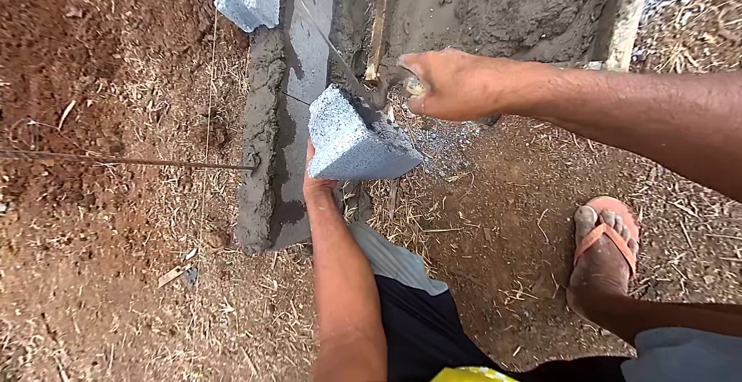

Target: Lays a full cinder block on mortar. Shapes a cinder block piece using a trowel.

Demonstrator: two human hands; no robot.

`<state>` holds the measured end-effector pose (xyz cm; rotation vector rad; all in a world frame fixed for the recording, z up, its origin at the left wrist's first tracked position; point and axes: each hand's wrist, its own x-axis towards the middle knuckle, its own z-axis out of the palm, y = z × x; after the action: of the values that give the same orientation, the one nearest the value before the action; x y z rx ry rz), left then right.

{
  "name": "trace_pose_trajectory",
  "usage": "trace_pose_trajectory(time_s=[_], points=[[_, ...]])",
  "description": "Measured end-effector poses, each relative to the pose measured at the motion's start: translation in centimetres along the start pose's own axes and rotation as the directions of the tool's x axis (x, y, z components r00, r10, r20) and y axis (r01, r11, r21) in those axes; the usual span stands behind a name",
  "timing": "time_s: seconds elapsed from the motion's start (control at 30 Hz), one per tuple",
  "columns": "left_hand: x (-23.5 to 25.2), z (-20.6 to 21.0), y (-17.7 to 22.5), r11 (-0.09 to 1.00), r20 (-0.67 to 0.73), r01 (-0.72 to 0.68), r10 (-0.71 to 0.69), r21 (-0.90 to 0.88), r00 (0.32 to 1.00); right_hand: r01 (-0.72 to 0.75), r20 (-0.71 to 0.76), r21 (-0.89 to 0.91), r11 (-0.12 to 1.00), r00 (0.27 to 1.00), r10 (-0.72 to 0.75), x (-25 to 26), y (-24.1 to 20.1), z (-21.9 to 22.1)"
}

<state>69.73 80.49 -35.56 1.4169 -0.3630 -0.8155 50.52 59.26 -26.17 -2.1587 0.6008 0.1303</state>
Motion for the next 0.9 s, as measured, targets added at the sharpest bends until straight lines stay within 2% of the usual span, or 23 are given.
trace_pose_trajectory(time_s=[0.13,0.3,0.37,0.53,0.77,0.9], points=[[0.0,-0.1,0.0,1.000,0.021,-0.015,0.015,-0.004,1.000,0.037,-0.066,0.020,0.999,0.997,-0.036,0.2,-1.0,-0.6],[0.3,-0.5,0.0,0.999,0.030,0.014,-0.013,-0.044,0.999,-0.053,0.102,-0.060,0.997,0.993,0.059,0.3,1.2,1.6],[0.2,-0.4,-0.1,1.000,0.034,0.004,-0.003,-0.031,0.999,-0.055,0.082,-0.054,0.997,0.995,0.059,0.1,1.0,1.0],[0.3,-0.6,-0.2,0.999,0.080,-0.012,0.016,-0.043,0.997,0.047,-0.053,0.014,0.999,0.998,-0.046,-0.3,-1.8,-0.6],[0.2,-0.4,-0.1,0.999,0.055,0.012,-0.010,-0.033,0.998,-0.043,0.086,-0.032,0.999,0.995,0.045,-0.1,1.2,1.8],[0.3,-0.3,-0.1,0.998,0.025,0.000,-0.002,0.055,1.000,-0.017,0.009,-0.027,0.999,1.000,0.018,-0.1,0.8,0.9]])
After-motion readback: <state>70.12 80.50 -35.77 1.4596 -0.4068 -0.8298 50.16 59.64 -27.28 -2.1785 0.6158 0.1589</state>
